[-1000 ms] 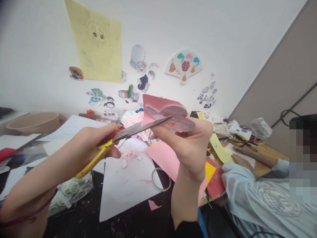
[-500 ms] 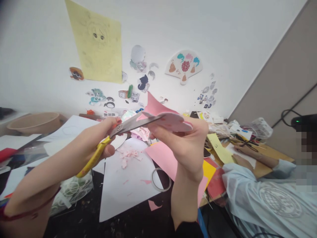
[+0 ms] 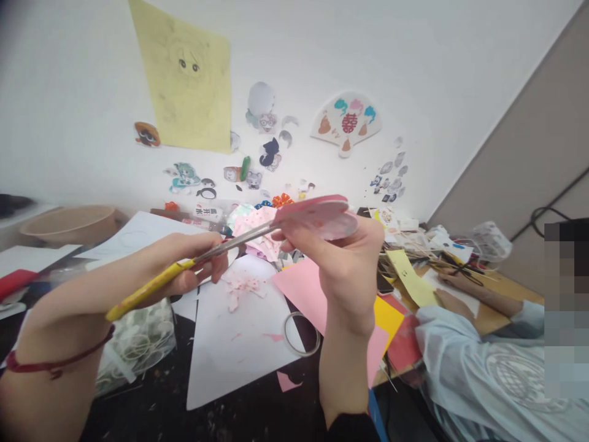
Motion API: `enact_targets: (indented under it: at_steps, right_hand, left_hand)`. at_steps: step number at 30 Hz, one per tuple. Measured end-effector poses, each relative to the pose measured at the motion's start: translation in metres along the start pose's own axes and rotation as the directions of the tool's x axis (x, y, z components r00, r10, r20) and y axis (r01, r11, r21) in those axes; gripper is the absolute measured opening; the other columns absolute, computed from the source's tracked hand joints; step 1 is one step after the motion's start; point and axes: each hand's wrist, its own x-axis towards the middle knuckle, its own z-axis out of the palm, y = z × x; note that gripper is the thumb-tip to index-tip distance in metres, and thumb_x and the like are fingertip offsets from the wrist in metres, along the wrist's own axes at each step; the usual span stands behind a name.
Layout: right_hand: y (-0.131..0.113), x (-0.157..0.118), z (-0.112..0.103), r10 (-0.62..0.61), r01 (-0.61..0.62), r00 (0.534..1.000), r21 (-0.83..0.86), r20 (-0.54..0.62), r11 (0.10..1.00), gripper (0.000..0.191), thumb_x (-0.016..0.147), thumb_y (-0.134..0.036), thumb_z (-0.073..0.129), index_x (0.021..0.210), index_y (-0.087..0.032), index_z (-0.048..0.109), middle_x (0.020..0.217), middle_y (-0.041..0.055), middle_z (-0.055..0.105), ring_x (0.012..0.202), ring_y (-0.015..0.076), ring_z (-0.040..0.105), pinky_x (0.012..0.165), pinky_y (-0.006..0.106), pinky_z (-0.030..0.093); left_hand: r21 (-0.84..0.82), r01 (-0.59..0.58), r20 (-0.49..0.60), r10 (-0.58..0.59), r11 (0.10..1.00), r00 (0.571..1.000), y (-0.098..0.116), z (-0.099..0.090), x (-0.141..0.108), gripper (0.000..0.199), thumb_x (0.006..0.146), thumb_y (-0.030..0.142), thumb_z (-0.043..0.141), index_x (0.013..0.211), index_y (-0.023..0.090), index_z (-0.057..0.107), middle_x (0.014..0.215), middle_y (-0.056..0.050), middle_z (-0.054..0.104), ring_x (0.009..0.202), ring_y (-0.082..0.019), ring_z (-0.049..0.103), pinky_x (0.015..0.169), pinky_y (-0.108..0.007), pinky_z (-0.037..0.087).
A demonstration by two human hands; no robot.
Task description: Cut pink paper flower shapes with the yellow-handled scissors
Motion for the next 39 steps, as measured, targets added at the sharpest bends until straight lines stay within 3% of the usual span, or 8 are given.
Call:
enact_targets:
  at_steps: [2, 5, 10, 16, 22, 27, 32, 39]
  right_hand:
    - [0.002, 0.000, 0.003, 0.046, -0.046, 0.999, 0.005, 0.007, 0.999, 0.015, 0.075, -0.015, 0.083, 0.064, -0.024, 0.078, 0.058, -0.0031, 0.070, 0.056, 0.0160, 0.068, 0.053, 0.030, 0.057]
    - [0.008, -0.002, 0.009, 0.094, -0.094, 0.996, -0.026, -0.005, 0.995, 0.019, 0.076, -0.018, 0.082, 0.060, -0.023, 0.076, 0.056, -0.0026, 0.069, 0.052, 0.0125, 0.064, 0.048, 0.025, 0.050]
    - [0.015, -0.005, 0.023, 0.174, -0.174, 0.984, 0.001, 0.042, 0.985, 0.016, 0.077, -0.020, 0.083, 0.062, -0.021, 0.076, 0.055, -0.0021, 0.068, 0.050, 0.0098, 0.062, 0.046, 0.021, 0.049]
    - [0.022, -0.010, 0.034, 0.214, -0.218, 0.973, 0.041, 0.087, 0.975, 0.015, 0.077, -0.021, 0.083, 0.064, -0.020, 0.075, 0.057, -0.0020, 0.068, 0.047, 0.0089, 0.059, 0.043, 0.020, 0.048]
    - [0.027, -0.011, 0.040, 0.220, -0.224, 0.972, 0.043, 0.087, 0.974, 0.013, 0.076, -0.020, 0.084, 0.065, -0.019, 0.076, 0.057, -0.0025, 0.068, 0.046, 0.0077, 0.059, 0.043, 0.019, 0.048]
    - [0.032, -0.009, 0.041, 0.262, -0.262, 0.961, -0.010, 0.087, 0.965, 0.015, 0.075, -0.025, 0.085, 0.064, -0.020, 0.077, 0.057, -0.0007, 0.069, 0.046, 0.0102, 0.062, 0.042, 0.020, 0.045]
    - [0.037, -0.005, 0.034, 0.312, -0.310, 0.937, -0.040, 0.158, 0.950, 0.010, 0.074, -0.026, 0.086, 0.070, -0.020, 0.079, 0.062, 0.0009, 0.072, 0.054, 0.0137, 0.066, 0.052, 0.025, 0.054]
    - [0.040, 0.001, 0.024, 0.277, -0.261, 0.948, -0.118, 0.156, 0.958, 0.031, 0.076, -0.031, 0.084, 0.056, -0.016, 0.067, 0.055, -0.0023, 0.056, 0.057, 0.0082, 0.051, 0.054, 0.023, 0.040]
  left_hand:
    - [-0.056, 0.073, -0.066, -0.077, 0.996, 0.995, 0.002, -0.004, -0.001, 0.031, 0.095, 0.049, 0.051, 0.087, 0.019, 0.052, 0.079, -0.002, 0.057, 0.065, -0.013, 0.049, 0.054, -0.026, 0.038]
    - [-0.113, 0.121, -0.377, -0.155, 0.986, 0.913, 0.009, -0.002, 0.003, 0.034, 0.094, 0.047, 0.054, 0.075, 0.020, 0.046, 0.069, 0.001, 0.048, 0.063, -0.013, 0.044, 0.057, -0.028, 0.036]
    - [-0.335, -0.043, -0.567, -0.165, 0.941, 0.807, 0.017, 0.014, 0.014, 0.028, 0.087, 0.039, 0.066, 0.078, 0.021, 0.046, 0.071, 0.001, 0.050, 0.073, -0.016, 0.054, 0.063, -0.030, 0.042]
    - [-0.448, -0.166, -0.611, -0.165, 0.879, 0.774, 0.023, 0.033, 0.018, 0.034, 0.080, 0.035, 0.077, 0.082, 0.021, 0.046, 0.092, -0.003, 0.065, 0.073, -0.014, 0.059, 0.064, -0.030, 0.049]
    - [-0.343, -0.227, -0.734, -0.109, 0.912, 0.670, 0.018, 0.037, 0.019, 0.030, 0.080, 0.025, 0.077, 0.081, 0.021, 0.047, 0.078, 0.002, 0.061, 0.071, -0.014, 0.062, 0.068, -0.029, 0.053]
    - [-0.193, -0.180, -0.801, -0.049, 0.965, 0.597, 0.012, 0.039, 0.020, 0.026, 0.079, 0.018, 0.077, 0.081, 0.021, 0.051, 0.072, 0.003, 0.062, 0.060, -0.010, 0.055, 0.057, -0.025, 0.047]
    - [-0.063, -0.111, -0.809, 0.014, 0.992, 0.588, 0.010, 0.038, 0.019, 0.028, 0.080, 0.022, 0.079, 0.082, 0.020, 0.051, 0.073, 0.003, 0.060, 0.063, -0.010, 0.050, 0.056, -0.025, 0.044]
    - [0.022, -0.084, -0.789, 0.069, 0.996, 0.610, 0.010, 0.035, 0.017, 0.026, 0.083, 0.023, 0.076, 0.084, 0.020, 0.050, 0.075, 0.003, 0.062, 0.064, -0.010, 0.050, 0.059, -0.025, 0.044]
